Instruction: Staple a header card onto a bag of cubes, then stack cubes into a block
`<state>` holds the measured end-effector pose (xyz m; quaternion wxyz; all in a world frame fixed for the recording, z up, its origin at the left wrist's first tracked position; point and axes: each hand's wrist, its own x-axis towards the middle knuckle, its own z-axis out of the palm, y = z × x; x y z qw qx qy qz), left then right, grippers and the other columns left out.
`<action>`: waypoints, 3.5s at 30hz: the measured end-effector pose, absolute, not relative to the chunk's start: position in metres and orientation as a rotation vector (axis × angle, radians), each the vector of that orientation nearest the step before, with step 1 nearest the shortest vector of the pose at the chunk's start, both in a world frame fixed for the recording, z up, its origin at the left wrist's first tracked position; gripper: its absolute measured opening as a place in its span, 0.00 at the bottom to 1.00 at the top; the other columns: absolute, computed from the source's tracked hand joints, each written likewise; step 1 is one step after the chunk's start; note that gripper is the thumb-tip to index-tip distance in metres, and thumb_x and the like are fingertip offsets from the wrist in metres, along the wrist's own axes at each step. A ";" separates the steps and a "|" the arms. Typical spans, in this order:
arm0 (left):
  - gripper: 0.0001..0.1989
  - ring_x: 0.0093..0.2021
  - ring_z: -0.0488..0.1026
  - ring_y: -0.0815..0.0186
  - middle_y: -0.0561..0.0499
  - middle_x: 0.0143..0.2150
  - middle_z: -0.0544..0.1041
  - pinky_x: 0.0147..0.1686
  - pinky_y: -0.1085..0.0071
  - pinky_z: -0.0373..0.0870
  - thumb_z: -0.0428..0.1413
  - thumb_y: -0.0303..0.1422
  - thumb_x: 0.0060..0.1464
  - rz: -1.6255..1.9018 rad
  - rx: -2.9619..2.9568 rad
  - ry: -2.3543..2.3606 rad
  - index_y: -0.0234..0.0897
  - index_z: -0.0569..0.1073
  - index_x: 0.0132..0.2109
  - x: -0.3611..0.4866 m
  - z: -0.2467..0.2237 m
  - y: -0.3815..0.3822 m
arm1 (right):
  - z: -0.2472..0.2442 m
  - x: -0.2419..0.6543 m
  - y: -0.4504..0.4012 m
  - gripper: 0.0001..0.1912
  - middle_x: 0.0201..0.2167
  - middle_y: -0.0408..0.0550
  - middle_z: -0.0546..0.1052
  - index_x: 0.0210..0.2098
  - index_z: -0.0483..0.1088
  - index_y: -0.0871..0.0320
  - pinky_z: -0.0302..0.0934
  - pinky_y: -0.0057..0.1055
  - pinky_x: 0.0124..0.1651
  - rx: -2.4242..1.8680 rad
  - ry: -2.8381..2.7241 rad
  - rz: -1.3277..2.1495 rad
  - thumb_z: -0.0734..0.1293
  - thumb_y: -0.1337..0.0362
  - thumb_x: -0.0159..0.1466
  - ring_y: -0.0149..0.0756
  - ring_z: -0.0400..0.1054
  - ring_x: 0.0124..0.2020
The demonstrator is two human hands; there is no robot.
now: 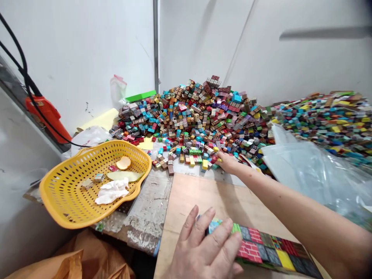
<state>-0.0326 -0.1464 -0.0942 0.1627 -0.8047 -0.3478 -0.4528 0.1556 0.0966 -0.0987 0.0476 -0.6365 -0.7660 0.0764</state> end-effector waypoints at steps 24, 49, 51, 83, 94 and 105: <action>0.16 0.57 0.62 0.57 0.51 0.53 0.72 0.58 0.51 0.53 0.50 0.30 0.58 -1.186 -2.455 -1.131 0.40 0.68 0.53 -0.027 -0.089 -0.163 | -0.033 0.188 -0.136 0.16 0.38 0.51 0.73 0.49 0.68 0.55 0.64 0.33 0.43 -1.195 -2.477 0.269 0.56 0.65 0.64 0.37 0.68 0.39; 0.30 0.65 0.41 0.50 0.36 0.65 0.48 0.59 0.46 0.45 0.47 0.38 0.59 -1.033 -2.420 -1.266 0.30 0.47 0.64 -0.043 -0.083 -0.169 | -0.065 0.168 -0.156 0.27 0.53 0.61 0.68 0.58 0.56 0.63 0.62 0.44 0.51 -1.202 -2.405 -0.083 0.62 0.62 0.60 0.47 0.62 0.53; 0.31 0.65 0.40 0.51 0.37 0.65 0.50 0.59 0.47 0.46 0.47 0.40 0.59 -0.976 -2.438 -1.215 0.30 0.49 0.63 -0.042 -0.077 -0.168 | -0.069 0.167 -0.158 0.32 0.58 0.63 0.61 0.61 0.51 0.64 0.58 0.48 0.54 -1.206 -2.404 -0.226 0.61 0.60 0.61 0.49 0.54 0.59; 0.33 0.58 0.60 0.53 0.36 0.51 0.69 0.56 0.52 0.57 0.52 0.45 0.52 -1.019 -2.750 -1.016 0.27 0.58 0.58 -0.038 -0.083 -0.140 | -0.065 0.164 -0.160 0.33 0.52 0.55 0.70 0.65 0.35 0.59 0.69 0.43 0.44 -1.041 -2.463 -0.629 0.53 0.68 0.64 0.46 0.66 0.51; 0.26 0.60 0.58 0.59 0.37 0.58 0.63 0.56 0.61 0.60 0.42 0.39 0.61 -1.356 -2.381 -1.468 0.31 0.51 0.62 -0.080 -0.111 -0.159 | -0.026 0.158 -0.105 0.22 0.54 0.50 0.68 0.57 0.60 0.53 0.63 0.41 0.52 -1.232 -2.475 -0.105 0.52 0.57 0.65 0.42 0.63 0.53; 0.14 0.44 0.71 0.62 0.43 0.43 0.74 0.43 0.66 0.71 0.46 0.33 0.60 -1.381 -2.217 -1.749 0.34 0.66 0.51 -0.118 -0.173 -0.151 | -0.067 0.059 0.080 0.13 0.47 0.53 0.70 0.47 0.66 0.61 0.62 0.40 0.47 -1.719 -2.843 -0.042 0.62 0.65 0.63 0.39 0.66 0.46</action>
